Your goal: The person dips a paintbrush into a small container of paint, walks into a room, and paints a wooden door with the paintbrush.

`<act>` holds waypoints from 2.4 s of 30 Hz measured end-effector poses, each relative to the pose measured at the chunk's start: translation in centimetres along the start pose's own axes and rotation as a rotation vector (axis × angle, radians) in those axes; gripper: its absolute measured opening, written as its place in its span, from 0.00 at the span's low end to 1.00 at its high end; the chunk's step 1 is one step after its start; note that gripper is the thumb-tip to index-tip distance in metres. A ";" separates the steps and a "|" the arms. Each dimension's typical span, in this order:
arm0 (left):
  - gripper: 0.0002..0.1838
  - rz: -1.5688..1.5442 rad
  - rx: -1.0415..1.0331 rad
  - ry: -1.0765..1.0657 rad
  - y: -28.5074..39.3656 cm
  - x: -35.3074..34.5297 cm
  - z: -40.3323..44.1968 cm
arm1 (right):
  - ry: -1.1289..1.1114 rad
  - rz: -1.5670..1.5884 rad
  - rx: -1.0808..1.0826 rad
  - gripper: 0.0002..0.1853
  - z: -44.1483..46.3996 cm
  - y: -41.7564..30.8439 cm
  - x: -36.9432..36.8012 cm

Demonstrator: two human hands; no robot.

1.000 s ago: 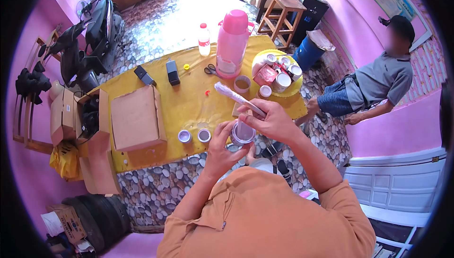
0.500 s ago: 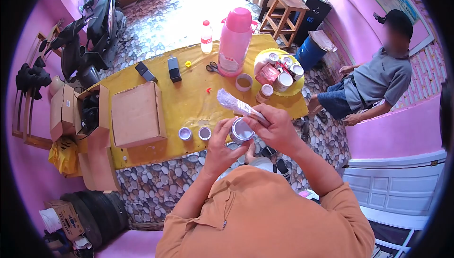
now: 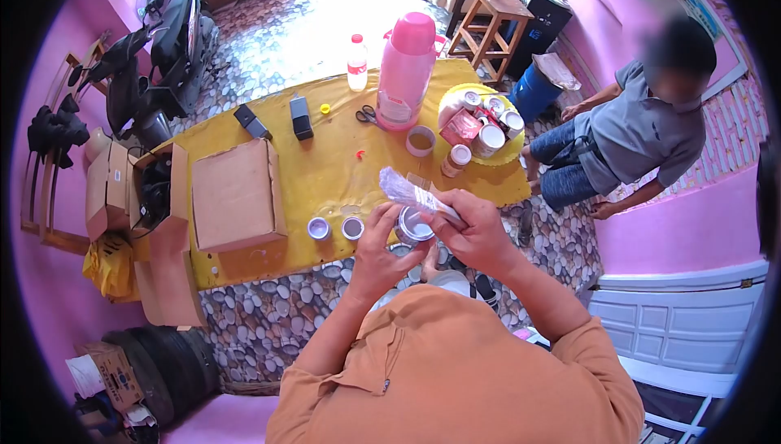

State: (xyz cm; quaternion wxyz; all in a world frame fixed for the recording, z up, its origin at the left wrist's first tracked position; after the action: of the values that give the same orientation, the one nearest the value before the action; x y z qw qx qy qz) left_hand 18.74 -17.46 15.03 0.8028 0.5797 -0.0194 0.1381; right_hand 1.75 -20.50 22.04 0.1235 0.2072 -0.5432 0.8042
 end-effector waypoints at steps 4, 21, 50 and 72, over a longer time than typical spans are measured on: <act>0.37 0.086 -0.070 -0.011 -0.2 0.2 -0.1 | -0.073 0.010 -0.074 0.12 -0.2 -0.2 0.6; 0.34 0.007 -0.035 0.034 0.5 0.4 -0.1 | 0.052 -0.194 0.105 0.11 0.7 -0.6 0.7; 0.34 0.029 -0.088 0.028 -0.1 1.2 0.3 | -0.009 0.008 -0.059 0.10 1.4 -0.7 -1.4; 0.30 0.085 -0.075 0.038 -0.2 1.6 0.9 | -0.065 -0.264 0.335 0.13 2.6 -1.8 0.0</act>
State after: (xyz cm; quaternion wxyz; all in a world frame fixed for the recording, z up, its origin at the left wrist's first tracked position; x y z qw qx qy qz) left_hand 20.41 -18.08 15.41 0.8177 0.5449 -0.0339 0.1821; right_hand 3.06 -22.19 24.38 0.1740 0.3203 -0.3737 0.8530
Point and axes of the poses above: each hand's wrist, its own z-axis towards the middle knuckle, its own x-axis out of the back of the hand, y = z × x, the point moved 5 cm from there along z, towards the middle knuckle, and after that the axes turned 9 degrees about y, right-handed, at the moved point
